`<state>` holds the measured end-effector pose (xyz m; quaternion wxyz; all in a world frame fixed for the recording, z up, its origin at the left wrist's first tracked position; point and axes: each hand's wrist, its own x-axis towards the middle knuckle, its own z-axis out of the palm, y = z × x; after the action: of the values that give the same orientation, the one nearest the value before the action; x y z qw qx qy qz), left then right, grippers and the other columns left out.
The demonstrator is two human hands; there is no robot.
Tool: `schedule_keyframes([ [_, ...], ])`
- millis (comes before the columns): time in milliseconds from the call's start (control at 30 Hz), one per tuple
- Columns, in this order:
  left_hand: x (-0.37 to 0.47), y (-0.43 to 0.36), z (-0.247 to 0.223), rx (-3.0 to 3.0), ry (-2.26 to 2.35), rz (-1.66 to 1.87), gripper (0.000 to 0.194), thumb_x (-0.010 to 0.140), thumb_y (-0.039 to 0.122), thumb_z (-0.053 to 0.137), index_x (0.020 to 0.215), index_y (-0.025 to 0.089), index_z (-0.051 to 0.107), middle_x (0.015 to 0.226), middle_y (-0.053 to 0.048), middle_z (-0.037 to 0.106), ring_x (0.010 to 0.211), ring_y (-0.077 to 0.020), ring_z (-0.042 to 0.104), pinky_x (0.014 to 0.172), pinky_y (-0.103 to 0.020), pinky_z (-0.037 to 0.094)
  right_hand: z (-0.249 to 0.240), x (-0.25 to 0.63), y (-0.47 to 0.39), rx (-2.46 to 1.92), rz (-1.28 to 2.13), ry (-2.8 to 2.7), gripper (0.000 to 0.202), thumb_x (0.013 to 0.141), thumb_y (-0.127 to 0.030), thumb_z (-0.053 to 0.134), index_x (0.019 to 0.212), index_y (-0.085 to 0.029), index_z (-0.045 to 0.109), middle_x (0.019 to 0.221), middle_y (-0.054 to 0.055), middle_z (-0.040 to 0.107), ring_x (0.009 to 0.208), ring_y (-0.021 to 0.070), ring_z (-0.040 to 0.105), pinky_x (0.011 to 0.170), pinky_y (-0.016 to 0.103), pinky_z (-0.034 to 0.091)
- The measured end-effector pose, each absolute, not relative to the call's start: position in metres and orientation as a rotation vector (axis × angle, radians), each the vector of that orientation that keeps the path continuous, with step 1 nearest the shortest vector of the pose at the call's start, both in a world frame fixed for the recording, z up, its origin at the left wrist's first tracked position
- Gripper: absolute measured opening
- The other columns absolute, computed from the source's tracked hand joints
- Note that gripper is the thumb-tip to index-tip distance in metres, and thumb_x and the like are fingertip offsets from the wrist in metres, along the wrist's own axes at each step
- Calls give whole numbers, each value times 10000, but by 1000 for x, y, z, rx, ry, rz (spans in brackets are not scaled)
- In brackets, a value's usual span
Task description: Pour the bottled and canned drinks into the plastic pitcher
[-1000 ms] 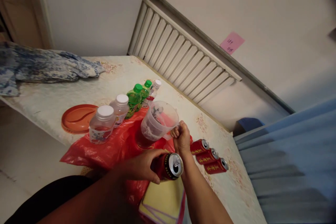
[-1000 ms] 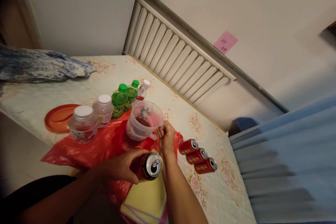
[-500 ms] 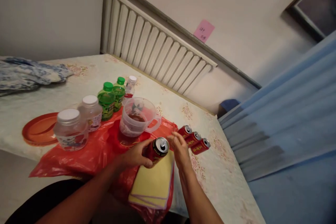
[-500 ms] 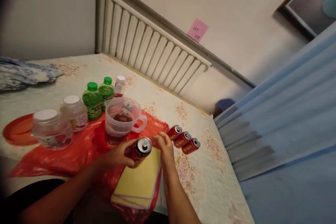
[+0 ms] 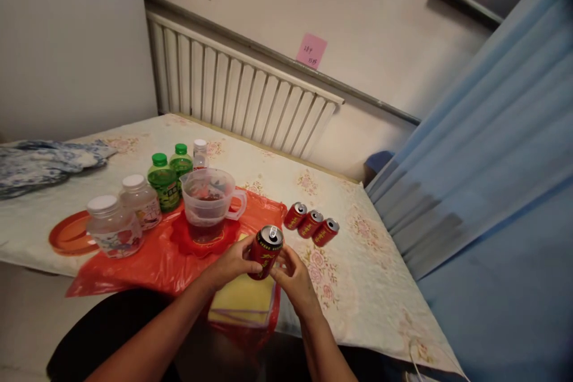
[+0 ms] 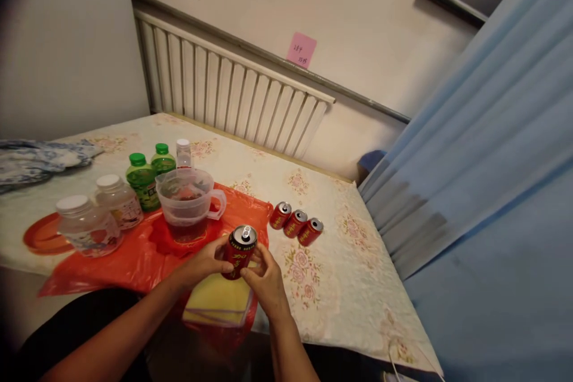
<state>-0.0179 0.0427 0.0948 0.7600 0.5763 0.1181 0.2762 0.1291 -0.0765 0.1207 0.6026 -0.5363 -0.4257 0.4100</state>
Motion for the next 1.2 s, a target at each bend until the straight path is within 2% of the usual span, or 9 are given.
schedule_keyframes([
  [167, -9, 19, 98, 1331, 270, 580, 768, 629, 314, 820, 1319, 146, 528, 1251, -110, 647, 1173, -294, 574, 1043, -445, 409, 126, 133, -93, -1327, 893, -959, 616, 651, -238, 765, 1248, -215, 612, 1187, 66, 700, 1106, 273, 647, 863, 369, 564],
  [267, 0, 5, 99, 1358, 286, 578, 761, 639, 299, 812, 1324, 140, 523, 1256, -112, 645, 1155, -285, 585, 1051, -441, 406, 124, 139, -104, -1394, 836, -998, 534, 671, -215, 728, 1197, -194, 639, 1121, 51, 721, 1060, 258, 656, 826, 335, 560],
  [567, 13, -24, 102, 1551, 298, 519, 748, 700, 317, 778, 1366, 152, 478, 1315, -99, 613, 1172, -266, 568, 1092, -427, 380, 117, 159, -131, -1376, 795, -1039, 515, 654, -193, 730, 1164, -181, 655, 1117, 67, 726, 1052, 265, 663, 937, 388, 512],
  [700, 16, -33, 103, 1598, 329, 487, 842, 703, 271, 754, 1451, 178, 378, 1365, -106, 569, 1226, -270, 537, 1099, -428, 373, 124, 161, -140, -1403, 796, -991, 565, 619, -166, 730, 1177, -208, 658, 1132, 43, 726, 1068, 274, 661, 928, 384, 518],
  [800, 18, -37, 99, 1668, 365, 488, 946, 639, 200, 762, 1480, 209, 329, 1408, -104, 516, 1274, -280, 493, 1095, -430, 378, 121, 165, -143, -1430, 773, -987, 568, 616, -160, 725, 1179, -204, 665, 1113, 36, 732, 1036, 269, 670, 931, 380, 513],
  [867, 20, -38, 94, 1728, 401, 509, 953, 606, 183, 770, 1464, 214, 357, 1400, -105, 507, 1279, -288, 480, 1093, -434, 380, 118, 167, -143, -1430, 754, -993, 561, 622, -167, 722, 1179, -196, 666, 1104, 39, 734, 1026, 268, 670, 936, 382, 509],
  [1067, 25, -38, 85, 1769, 471, 599, 744, 622, 220, 770, 1323, 207, 523, 1230, -79, 602, 1156, -279, 554, 1042, -422, 425, 123, 165, -143, -1443, 728, -998, 554, 610, -153, 710, 1161, -191, 664, 1092, 41, 734, 1037, 269, 663, 946, 387, 508],
  [1200, 25, -39, 93, 1813, 496, 584, 706, 596, 168, 749, 1276, 199, 560, 1202, -68, 619, 1119, -270, 570, 1026, -402, 433, 124, 165, -144, -1462, 772, -993, 574, 585, -151, 730, 1153, -191, 662, 1076, 48, 734, 1012, 276, 669, 877, 385, 547],
])
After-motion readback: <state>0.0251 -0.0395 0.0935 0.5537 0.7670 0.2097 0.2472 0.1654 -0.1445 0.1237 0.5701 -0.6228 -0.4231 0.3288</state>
